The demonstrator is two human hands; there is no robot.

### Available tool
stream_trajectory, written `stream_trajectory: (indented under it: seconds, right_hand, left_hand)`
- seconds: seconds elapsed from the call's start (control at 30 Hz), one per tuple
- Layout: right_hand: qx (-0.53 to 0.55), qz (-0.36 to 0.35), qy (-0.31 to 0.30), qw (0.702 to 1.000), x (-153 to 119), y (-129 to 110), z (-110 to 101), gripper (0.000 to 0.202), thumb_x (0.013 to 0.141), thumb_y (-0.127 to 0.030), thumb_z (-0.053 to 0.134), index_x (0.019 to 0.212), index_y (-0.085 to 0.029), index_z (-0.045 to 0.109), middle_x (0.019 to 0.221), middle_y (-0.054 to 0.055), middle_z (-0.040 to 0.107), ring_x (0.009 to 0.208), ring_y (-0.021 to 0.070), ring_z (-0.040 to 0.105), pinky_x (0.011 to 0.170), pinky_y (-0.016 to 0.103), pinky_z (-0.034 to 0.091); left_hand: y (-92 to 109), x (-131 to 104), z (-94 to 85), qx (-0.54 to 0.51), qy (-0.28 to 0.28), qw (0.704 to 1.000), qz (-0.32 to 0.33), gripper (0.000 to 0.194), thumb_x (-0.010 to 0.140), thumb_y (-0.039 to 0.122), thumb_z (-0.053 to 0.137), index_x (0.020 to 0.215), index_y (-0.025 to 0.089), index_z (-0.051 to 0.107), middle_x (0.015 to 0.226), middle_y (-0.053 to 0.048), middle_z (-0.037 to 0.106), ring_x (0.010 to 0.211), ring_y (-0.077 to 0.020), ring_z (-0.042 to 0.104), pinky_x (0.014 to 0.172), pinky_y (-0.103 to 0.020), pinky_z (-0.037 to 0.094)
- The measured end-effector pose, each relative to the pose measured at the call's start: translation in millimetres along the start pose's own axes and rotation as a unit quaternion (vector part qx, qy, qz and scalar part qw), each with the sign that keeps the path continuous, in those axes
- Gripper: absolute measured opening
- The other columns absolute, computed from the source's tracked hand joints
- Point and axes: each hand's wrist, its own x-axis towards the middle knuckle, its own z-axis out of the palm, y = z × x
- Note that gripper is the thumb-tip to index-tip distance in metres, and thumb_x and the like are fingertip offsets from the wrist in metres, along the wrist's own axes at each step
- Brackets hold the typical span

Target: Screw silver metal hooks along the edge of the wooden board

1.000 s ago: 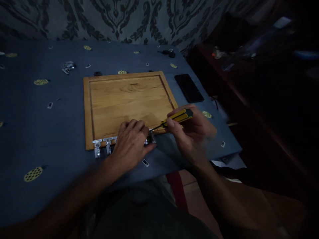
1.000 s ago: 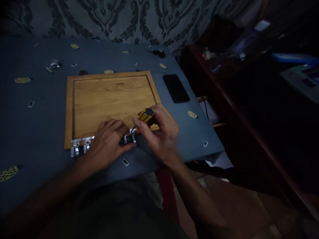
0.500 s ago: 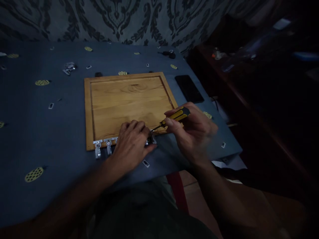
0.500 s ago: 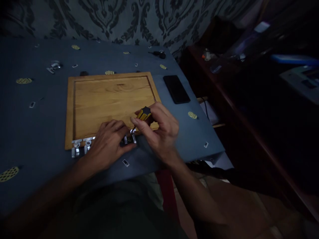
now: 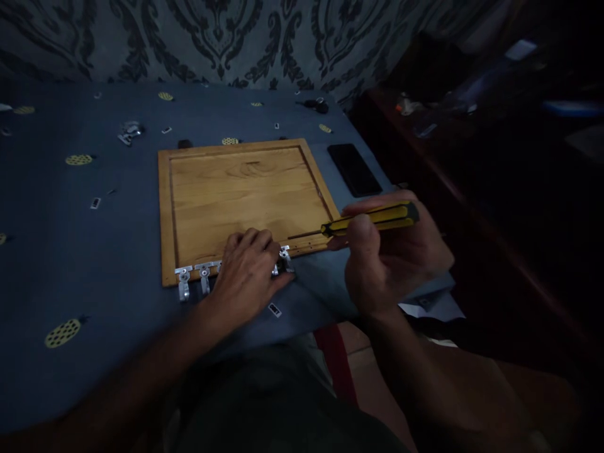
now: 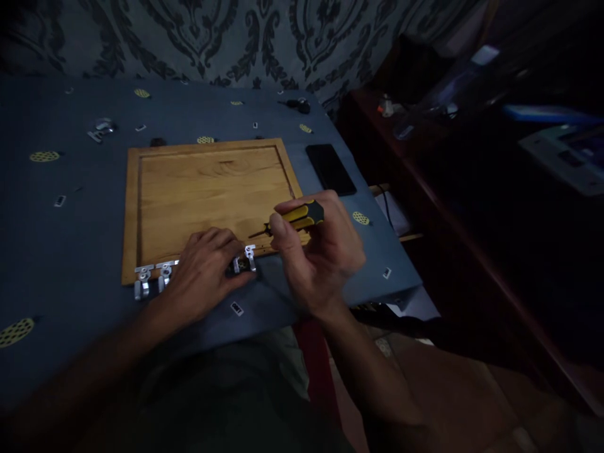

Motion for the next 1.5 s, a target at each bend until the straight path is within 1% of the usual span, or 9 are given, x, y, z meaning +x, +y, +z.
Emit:
stream_trajectory:
  seconds: [0.17,0.33,0.57,0.83,1.0,1.13,1.3,1.4,1.5]
  right_hand:
    - [0.013,0.024,-0.054,0.998,-4,5,0,0.011,0.097,-0.036,0.067,0.091,-0.028,0.07,0.084,0.002,0.067,0.076,0.0199,0.07,0.059,0.036,0.055]
    - [0.041,0.039,-0.057,0.997,-9,10,3,0.005,0.096,-0.03,0.069,0.092,-0.027,0.07,0.086,0.001,0.066,0.07,0.0169,0.066,0.059,0.034,0.054]
    - [0.019,0.025,-0.069,0.997,-9,15,6,0.007,0.097,-0.029,0.067,0.092,-0.025,0.069,0.086,0.0,0.066,0.067,0.0142,0.063,0.058,0.03,0.051]
    - [-0.023,-0.061,-0.064,0.996,-4,11,5,0.008,0.092,-0.022,0.071,0.086,-0.024,0.067,0.079,0.0,0.068,0.071,0.0163,0.067,0.066,0.032,0.056]
    - [0.039,0.026,-0.113,0.993,-1,9,3,0.007,0.094,-0.028,0.07,0.089,-0.024,0.068,0.082,-0.001,0.067,0.069,0.0153,0.065,0.064,0.032,0.054]
    - [0.113,0.113,-0.168,0.973,4,8,-3,0.012,0.094,-0.036,0.072,0.095,-0.024,0.07,0.087,0.0,0.071,0.074,0.0156,0.068,0.065,0.03,0.056]
    - [0.156,0.124,-0.238,0.951,11,11,-15,0.024,0.096,-0.039,0.069,0.117,-0.027,0.074,0.099,0.002,0.076,0.087,0.0181,0.073,0.067,0.029,0.059]
    - [0.142,0.096,-0.25,0.953,13,12,-17,0.016,0.095,-0.036,0.07,0.107,-0.027,0.077,0.097,0.002,0.077,0.088,0.0186,0.073,0.07,0.03,0.059]
    - [0.074,0.044,-0.209,0.974,11,11,-9,0.009,0.093,-0.033,0.072,0.09,-0.025,0.076,0.084,0.0,0.076,0.075,0.0173,0.071,0.07,0.031,0.057]
  left_hand:
    - [1,1,-0.2,-0.001,-0.012,1.0,-0.005,0.028,0.092,0.038,0.075,0.108,0.015,0.07,0.111,-0.009,0.066,0.113,-0.0311,0.059,0.096,-0.045,0.045]
    - [0,2,-0.3,0.003,-0.01,1.0,-0.004,0.029,0.093,0.039,0.074,0.109,0.015,0.069,0.112,-0.009,0.066,0.113,-0.0308,0.058,0.096,-0.045,0.044]
    - [1,1,-0.3,0.007,-0.014,1.0,-0.004,0.03,0.092,0.04,0.075,0.109,0.015,0.069,0.113,-0.008,0.068,0.114,-0.0304,0.059,0.095,-0.044,0.044]
    - [0,1,2.4,0.02,-0.005,1.0,0.001,0.032,0.092,0.042,0.076,0.109,0.016,0.07,0.11,-0.009,0.067,0.11,-0.0299,0.059,0.094,-0.044,0.045]
    - [0,1,2.3,0.013,-0.01,1.0,0.0,0.032,0.093,0.04,0.074,0.11,0.014,0.069,0.11,-0.009,0.065,0.112,-0.0308,0.058,0.095,-0.044,0.044]
    - [1,2,0.5,0.014,-0.015,1.0,-0.008,0.033,0.092,0.041,0.075,0.11,0.014,0.07,0.111,-0.01,0.065,0.114,-0.0312,0.058,0.097,-0.044,0.044]
    - [1,2,0.7,0.013,-0.014,1.0,-0.005,0.033,0.092,0.042,0.076,0.11,0.015,0.07,0.111,-0.009,0.067,0.111,-0.0301,0.06,0.096,-0.044,0.046]
    - [0,1,3.1,0.008,-0.001,1.0,0.002,0.033,0.091,0.042,0.077,0.11,0.015,0.071,0.11,-0.008,0.067,0.111,-0.0302,0.06,0.094,-0.044,0.046]
    - [-1,1,4.5,0.008,0.007,1.0,0.004,0.035,0.091,0.042,0.077,0.113,0.015,0.07,0.11,-0.009,0.067,0.111,-0.0303,0.06,0.094,-0.044,0.046]
